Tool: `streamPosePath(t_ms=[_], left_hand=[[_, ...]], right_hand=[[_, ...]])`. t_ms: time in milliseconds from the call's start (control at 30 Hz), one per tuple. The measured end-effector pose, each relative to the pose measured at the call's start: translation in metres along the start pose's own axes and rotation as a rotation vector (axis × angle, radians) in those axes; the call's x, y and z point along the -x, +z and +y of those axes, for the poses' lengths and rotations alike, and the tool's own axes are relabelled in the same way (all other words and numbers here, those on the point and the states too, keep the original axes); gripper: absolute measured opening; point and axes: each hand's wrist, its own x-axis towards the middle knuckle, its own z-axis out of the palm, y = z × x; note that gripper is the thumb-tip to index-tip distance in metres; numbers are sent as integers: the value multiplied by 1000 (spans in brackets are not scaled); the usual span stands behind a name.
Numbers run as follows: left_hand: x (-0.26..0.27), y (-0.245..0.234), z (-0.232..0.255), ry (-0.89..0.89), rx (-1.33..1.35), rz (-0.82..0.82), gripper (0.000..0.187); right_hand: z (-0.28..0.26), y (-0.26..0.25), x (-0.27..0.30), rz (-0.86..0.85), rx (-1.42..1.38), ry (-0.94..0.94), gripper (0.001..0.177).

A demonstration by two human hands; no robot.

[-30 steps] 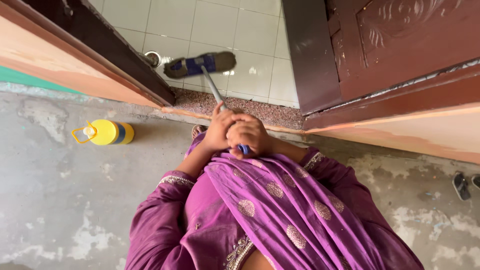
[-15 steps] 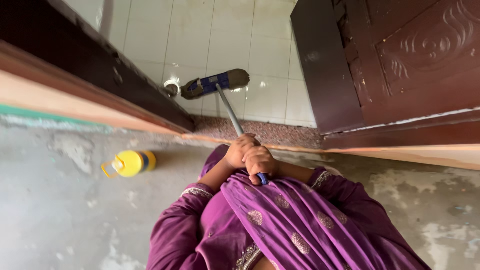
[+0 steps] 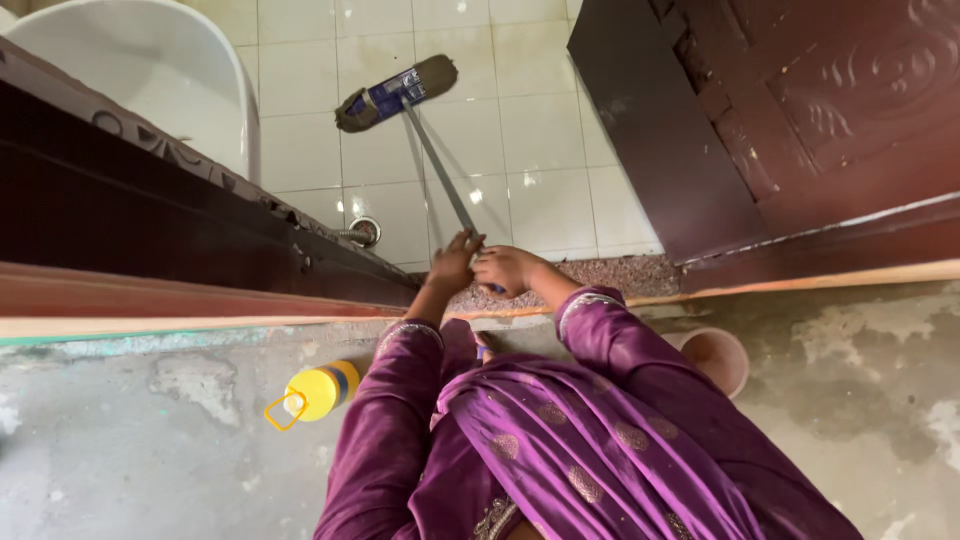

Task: The person mops a tiled floor with a mop. They move the mop head across the surface while walking backwards through a bathroom area.

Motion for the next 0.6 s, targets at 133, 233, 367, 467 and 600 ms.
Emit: streamPosePath(t_ms=[133, 233, 367, 467, 600], left_hand=[[28, 49, 11, 81, 82, 165, 81], [58, 74, 13, 143, 69, 199, 81], [113, 92, 48, 278, 87, 287, 54], [164, 104, 91, 318, 154, 271, 48], [221, 126, 151, 414, 207, 250, 38]], right_hand=[[-46, -8, 23, 94, -69, 43, 14], [-103, -26, 29, 196, -135, 118, 13], [-191, -47, 50, 352, -163, 201, 11], [-260, -65, 85, 415, -172, 267, 11], [-345, -82, 127, 421, -149, 383, 9]])
